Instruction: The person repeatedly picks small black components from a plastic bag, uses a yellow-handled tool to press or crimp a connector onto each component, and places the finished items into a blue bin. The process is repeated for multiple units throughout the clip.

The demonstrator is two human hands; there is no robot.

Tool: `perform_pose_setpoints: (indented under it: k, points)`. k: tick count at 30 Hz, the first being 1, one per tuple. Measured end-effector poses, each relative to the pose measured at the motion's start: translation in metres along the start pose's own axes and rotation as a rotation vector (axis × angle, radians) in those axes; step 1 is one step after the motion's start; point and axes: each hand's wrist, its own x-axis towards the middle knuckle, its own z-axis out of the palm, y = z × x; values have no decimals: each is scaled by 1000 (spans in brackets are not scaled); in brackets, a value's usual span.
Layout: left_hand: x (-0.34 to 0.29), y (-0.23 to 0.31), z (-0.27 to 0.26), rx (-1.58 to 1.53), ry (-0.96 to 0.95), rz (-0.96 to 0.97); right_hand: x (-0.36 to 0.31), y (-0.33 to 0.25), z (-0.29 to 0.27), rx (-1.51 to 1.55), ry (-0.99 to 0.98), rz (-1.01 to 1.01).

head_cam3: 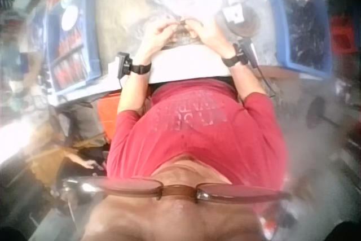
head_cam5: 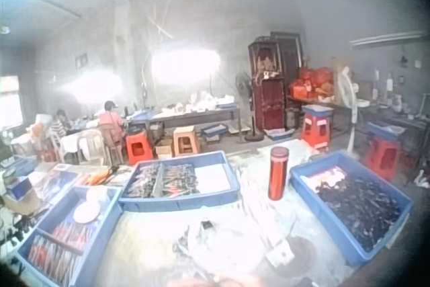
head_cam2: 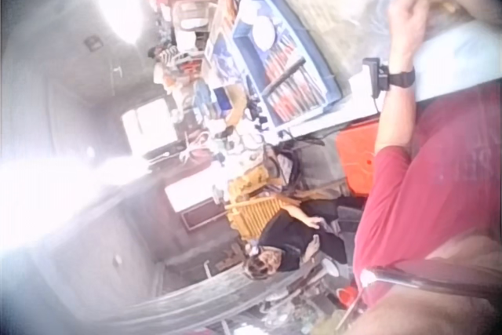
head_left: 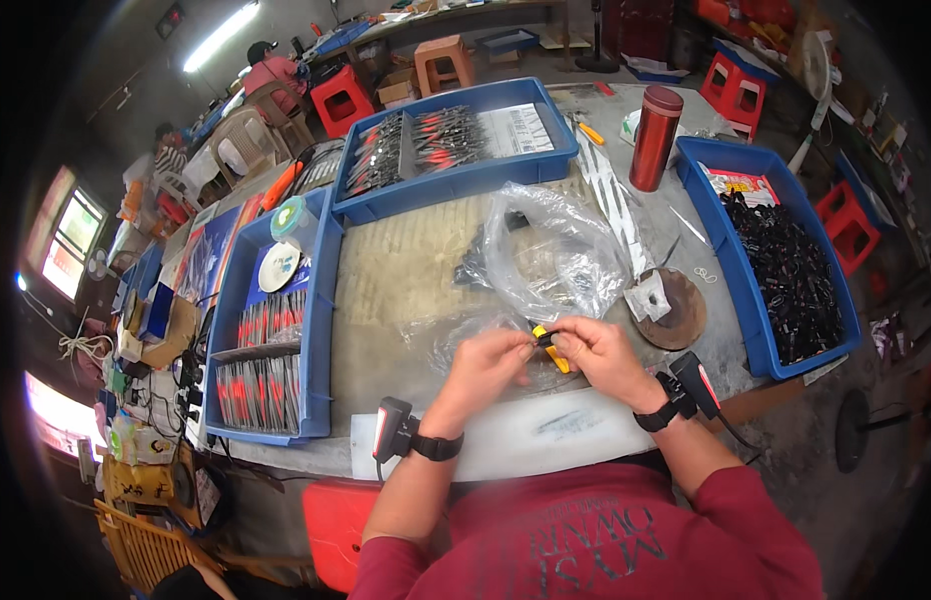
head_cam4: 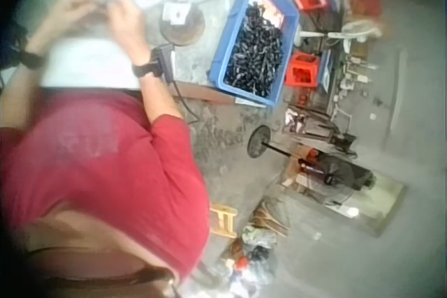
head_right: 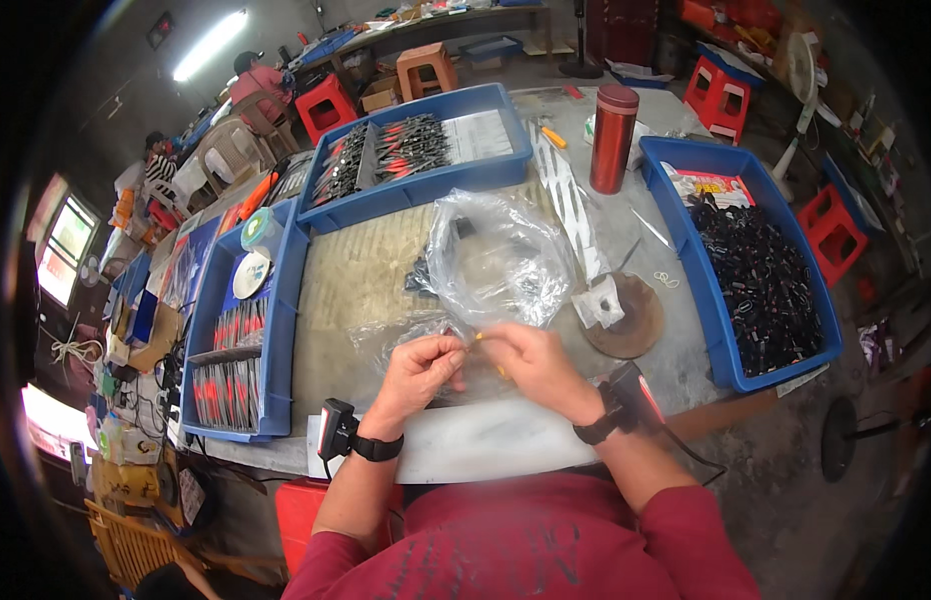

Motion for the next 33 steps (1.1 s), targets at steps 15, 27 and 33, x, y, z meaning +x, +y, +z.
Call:
perform_pose_setpoints:
  k: [15,27,33]
  points:
    - [-1,-1,6,70,-55,92,-7,6,5,30,71,-58]
    - [-2,-6,6,181,-43,132,-16,-13,-8,-296,127,-403]
    - [-5,-6,2,-25,30,51,-45,-42,-73,-460,466,-403]
